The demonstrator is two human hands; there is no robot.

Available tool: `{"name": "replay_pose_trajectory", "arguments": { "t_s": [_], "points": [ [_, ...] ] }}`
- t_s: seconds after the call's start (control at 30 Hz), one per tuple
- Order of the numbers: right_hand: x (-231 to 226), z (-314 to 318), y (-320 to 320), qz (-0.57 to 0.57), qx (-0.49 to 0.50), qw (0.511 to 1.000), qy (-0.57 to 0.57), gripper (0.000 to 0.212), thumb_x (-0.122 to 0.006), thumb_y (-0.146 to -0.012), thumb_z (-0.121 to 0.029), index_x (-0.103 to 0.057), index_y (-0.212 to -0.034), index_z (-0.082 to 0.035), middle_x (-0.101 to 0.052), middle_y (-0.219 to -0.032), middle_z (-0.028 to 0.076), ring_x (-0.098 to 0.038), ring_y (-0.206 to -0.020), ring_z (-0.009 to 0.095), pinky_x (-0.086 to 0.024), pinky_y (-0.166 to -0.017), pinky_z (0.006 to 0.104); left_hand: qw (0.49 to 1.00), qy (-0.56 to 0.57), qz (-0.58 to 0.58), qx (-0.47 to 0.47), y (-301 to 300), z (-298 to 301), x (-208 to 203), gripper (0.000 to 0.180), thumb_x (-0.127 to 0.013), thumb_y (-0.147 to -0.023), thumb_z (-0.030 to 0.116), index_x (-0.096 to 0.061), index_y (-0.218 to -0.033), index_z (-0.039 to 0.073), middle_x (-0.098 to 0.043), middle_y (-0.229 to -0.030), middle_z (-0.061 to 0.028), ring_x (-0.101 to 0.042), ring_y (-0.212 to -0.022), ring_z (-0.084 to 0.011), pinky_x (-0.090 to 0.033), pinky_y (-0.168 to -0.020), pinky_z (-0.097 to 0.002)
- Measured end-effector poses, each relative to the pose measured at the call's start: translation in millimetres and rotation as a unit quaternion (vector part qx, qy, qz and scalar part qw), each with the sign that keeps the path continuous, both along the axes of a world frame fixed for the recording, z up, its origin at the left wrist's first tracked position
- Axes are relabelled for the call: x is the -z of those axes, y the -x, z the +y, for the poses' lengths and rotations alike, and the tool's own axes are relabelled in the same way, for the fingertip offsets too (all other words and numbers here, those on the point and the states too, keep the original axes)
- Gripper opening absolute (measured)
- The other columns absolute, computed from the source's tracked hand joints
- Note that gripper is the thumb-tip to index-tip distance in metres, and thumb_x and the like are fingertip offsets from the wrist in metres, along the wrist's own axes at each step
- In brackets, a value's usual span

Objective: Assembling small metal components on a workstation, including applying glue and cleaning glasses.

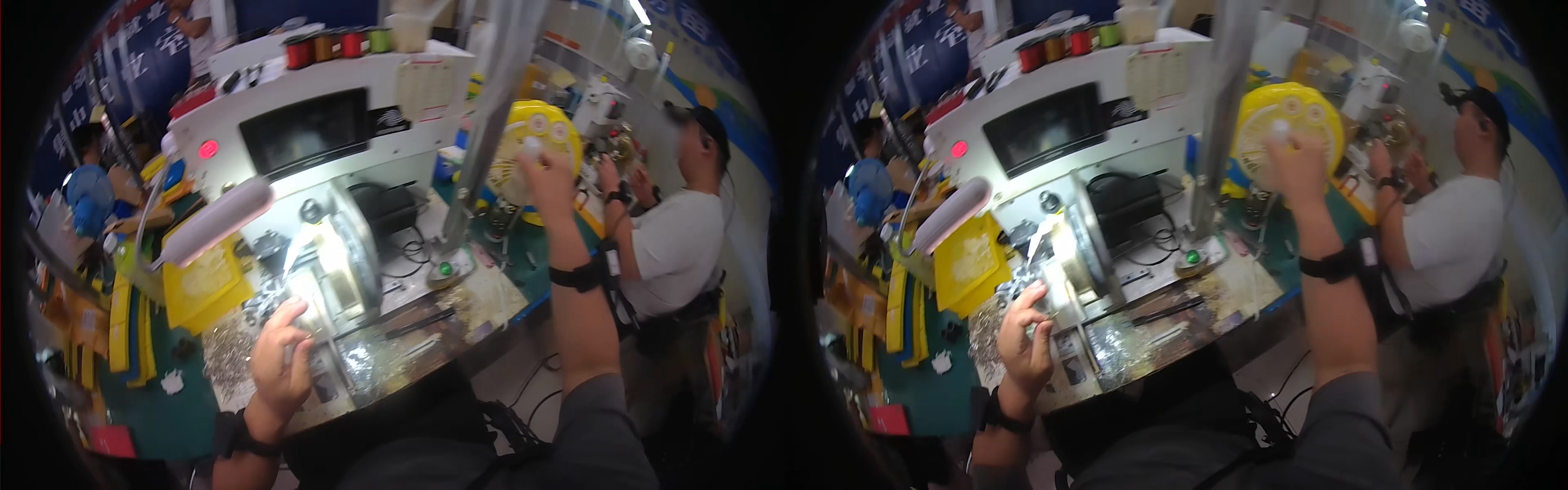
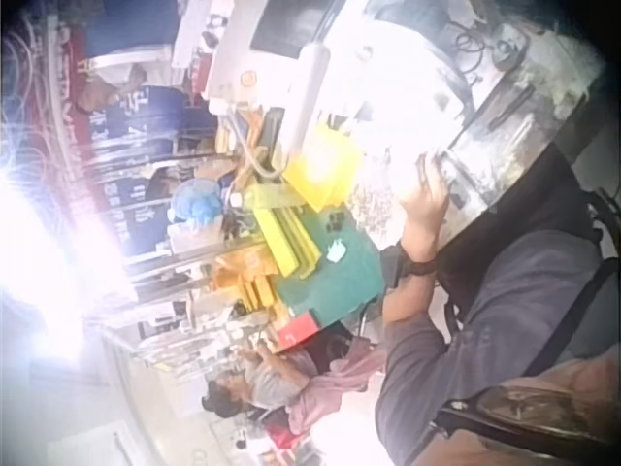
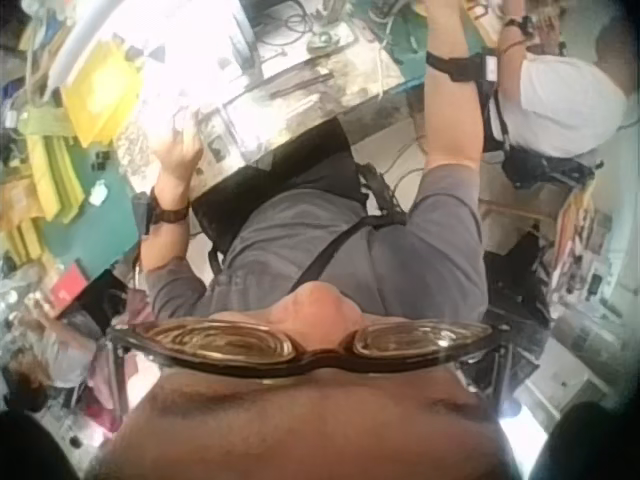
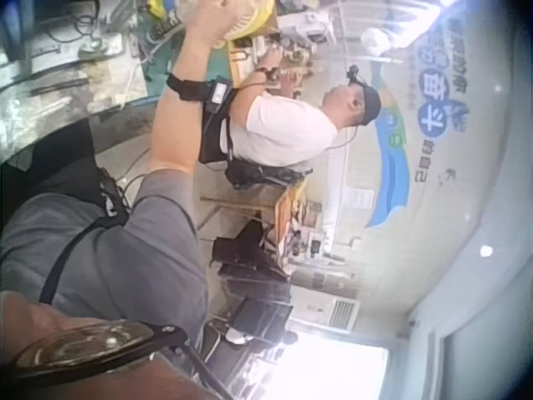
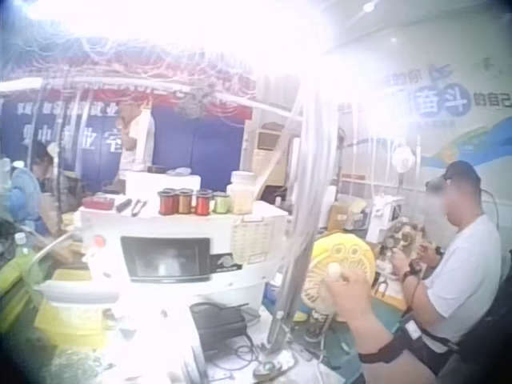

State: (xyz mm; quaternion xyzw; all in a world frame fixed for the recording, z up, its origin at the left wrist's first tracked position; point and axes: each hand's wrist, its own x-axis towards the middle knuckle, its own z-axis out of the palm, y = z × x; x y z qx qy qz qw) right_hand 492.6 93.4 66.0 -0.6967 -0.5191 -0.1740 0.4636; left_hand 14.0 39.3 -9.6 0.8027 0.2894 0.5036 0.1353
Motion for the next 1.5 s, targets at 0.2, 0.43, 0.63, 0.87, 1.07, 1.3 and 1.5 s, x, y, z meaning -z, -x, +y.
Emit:
{"name": "replay_pose_trajectory", "arguments": {
  "t_s": [0.2,0.43,0.63,0.87,1.07,1.3,1.5],
  "points": [
    [-29.4,-60.4,62.2,0.326,-0.2,0.875,-0.296,0.025,-0.064,-0.1,-0.021,-0.065,-0.105,0.003,-0.063,-0.092,0.007,-0.064,-0.088,0.02,-0.051,-0.08,0.0336,0.999,-0.012,0.002,0.039,0.7,8.4,3.4,0.015,-0.07,-0.086,-0.001,-0.06,-0.097,0.003,-0.067,-0.123,-0.0225,-0.066,-0.112,-0.0412,-0.053,-0.093,-0.0433],
    [0.0,-107.1,202.0,0.242,-0.493,0.828,-0.112,0.024,-0.065,-0.097,-0.017,-0.059,-0.111,0.003,-0.068,-0.103,0.014,-0.065,-0.089,0.025,-0.052,-0.08,0.0344,0.999,-0.016,-0.006,0.051,2.1,13.2,2.7,0.014,-0.07,-0.087,-0.001,-0.06,-0.096,0.003,-0.066,-0.124,-0.0236,-0.066,-0.113,-0.0402,-0.052,-0.094,-0.0431],
    [10.9,-84.6,236.5,0.121,-0.526,0.839,-0.068,0.033,-0.079,-0.085,-0.011,-0.062,-0.107,0.006,-0.068,-0.097,0.017,-0.065,-0.087,0.024,-0.052,-0.078,0.0344,0.998,-0.045,-0.004,0.04,3.3,14.9,4.6,0.016,-0.073,-0.085,0.002,-0.061,-0.095,0.005,-0.068,-0.123,-0.0204,-0.067,-0.111,-0.037,-0.054,-0.089,-0.0402],
    [11.6,-80.5,243.7,0.127,-0.529,0.837,-0.054,0.031,-0.081,-0.082,-0.006,-0.064,-0.104,0.007,-0.068,-0.098,0.017,-0.065,-0.086,0.023,-0.052,-0.078,0.0342,0.998,-0.043,-0.01,0.044,2.3,15.1,4.2,0.015,-0.073,-0.085,0.002,-0.061,-0.095,0.004,-0.068,-0.122,-0.0213,-0.067,-0.112,-0.0375,-0.055,-0.09,-0.0402],
    [12.0,-78.0,245.6,0.142,-0.533,0.832,-0.06,0.031,-0.08,-0.083,-0.007,-0.064,-0.104,0.008,-0.068,-0.097,0.016,-0.064,-0.085,0.022,-0.051,-0.078,0.0327,0.998,-0.048,-0.01,0.047,3.2,15.6,3.2,0.016,-0.073,-0.085,0.001,-0.061,-0.095,0.003,-0.068,-0.122,-0.0216,-0.067,-0.113,-0.0379,-0.055,-0.09,-0.0402],
    [10.9,-79.2,245.9,0.137,-0.525,0.839,-0.048,0.031,-0.08,-0.083,-0.007,-0.064,-0.104,0.007,-0.068,-0.097,0.016,-0.064,-0.086,0.022,-0.051,-0.078,0.0322,0.998,-0.045,-0.005,0.046,3.4,15.1,3.0,0.016,-0.073,-0.085,0.002,-0.061,-0.095,0.004,-0.068,-0.122,-0.0216,-0.067,-0.113,-0.0378,-0.055,-0.089,-0.0399],
    [11.6,-78.5,245.0,0.146,-0.53,0.834,-0.053,0.031,-0.081,-0.082,-0.007,-0.065,-0.104,0.007,-0.068,-0.097,0.016,-0.064,-0.086,0.022,-0.051,-0.079,0.0317,0.998,-0.048,-0.009,0.046,2.9,15.5,2.6,0.016,-0.074,-0.085,0.002,-0.061,-0.095,0.004,-0.068,-0.122,-0.0219,-0.067,-0.113,-0.0379,-0.055,-0.088,-0.0397]
  ]
}}
